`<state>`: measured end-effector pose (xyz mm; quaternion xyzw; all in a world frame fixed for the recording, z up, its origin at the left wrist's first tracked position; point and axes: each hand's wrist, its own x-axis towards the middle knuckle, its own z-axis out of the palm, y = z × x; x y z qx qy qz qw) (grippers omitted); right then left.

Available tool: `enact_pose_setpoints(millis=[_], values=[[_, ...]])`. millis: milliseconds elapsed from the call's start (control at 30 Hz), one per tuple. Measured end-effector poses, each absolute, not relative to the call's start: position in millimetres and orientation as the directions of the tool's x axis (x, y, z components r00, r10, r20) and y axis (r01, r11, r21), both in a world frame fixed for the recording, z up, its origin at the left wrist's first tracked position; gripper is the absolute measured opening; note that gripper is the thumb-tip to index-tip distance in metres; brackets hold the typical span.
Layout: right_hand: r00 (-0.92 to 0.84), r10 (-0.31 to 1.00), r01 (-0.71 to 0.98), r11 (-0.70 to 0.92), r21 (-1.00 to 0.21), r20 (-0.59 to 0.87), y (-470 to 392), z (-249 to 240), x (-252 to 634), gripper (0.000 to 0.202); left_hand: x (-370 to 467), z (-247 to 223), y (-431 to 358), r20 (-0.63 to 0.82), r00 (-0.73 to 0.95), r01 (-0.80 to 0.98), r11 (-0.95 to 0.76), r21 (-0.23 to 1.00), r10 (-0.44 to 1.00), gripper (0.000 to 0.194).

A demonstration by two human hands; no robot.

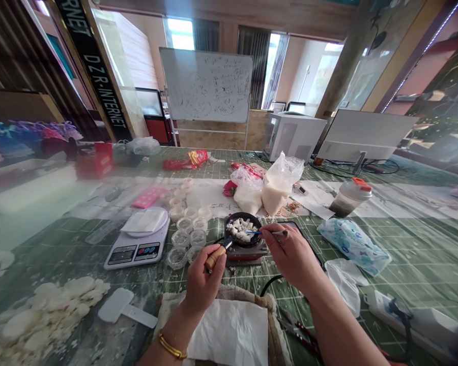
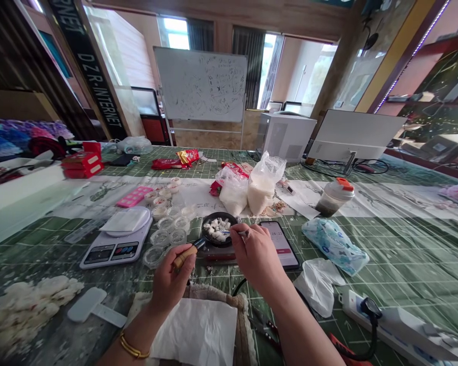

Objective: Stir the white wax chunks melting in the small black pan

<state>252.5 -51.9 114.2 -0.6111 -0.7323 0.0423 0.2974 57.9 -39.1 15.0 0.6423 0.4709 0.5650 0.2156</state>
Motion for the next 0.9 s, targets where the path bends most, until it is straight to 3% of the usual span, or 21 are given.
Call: enact_pose_setpoints(millis=[267, 533, 767, 900], values=[[-0.035, 0.908, 0.832, 0.258, -0.491, 0.418, -49, 112, 246, 0.02, 58, 16, -40, 0.519, -0.086, 0.358, -0.46, 0.812, 0.85, 0.02], [-0.096, 0.869, 0.731, 0.392, -0.558, 0.485, -46, 99, 231, 0.013, 58, 13, -40, 0.472, -0.095, 0.341, -0.417, 0.842, 0.876, 0.023], [-0.181, 0.867, 0.756, 0.425, -0.498, 0.464, -43, 96, 230, 0.022, 57, 15, -39, 0.486, -0.083, 0.382, -0.423, 0.822, 0.87, 0.022], [-0.144, 0.877, 0.787, 0.382, -0.485, 0.458, -44, 98, 232, 0.023, 57, 15, -39, 0.498, -0.083, 0.388, -0.432, 0.814, 0.863, 0.023]])
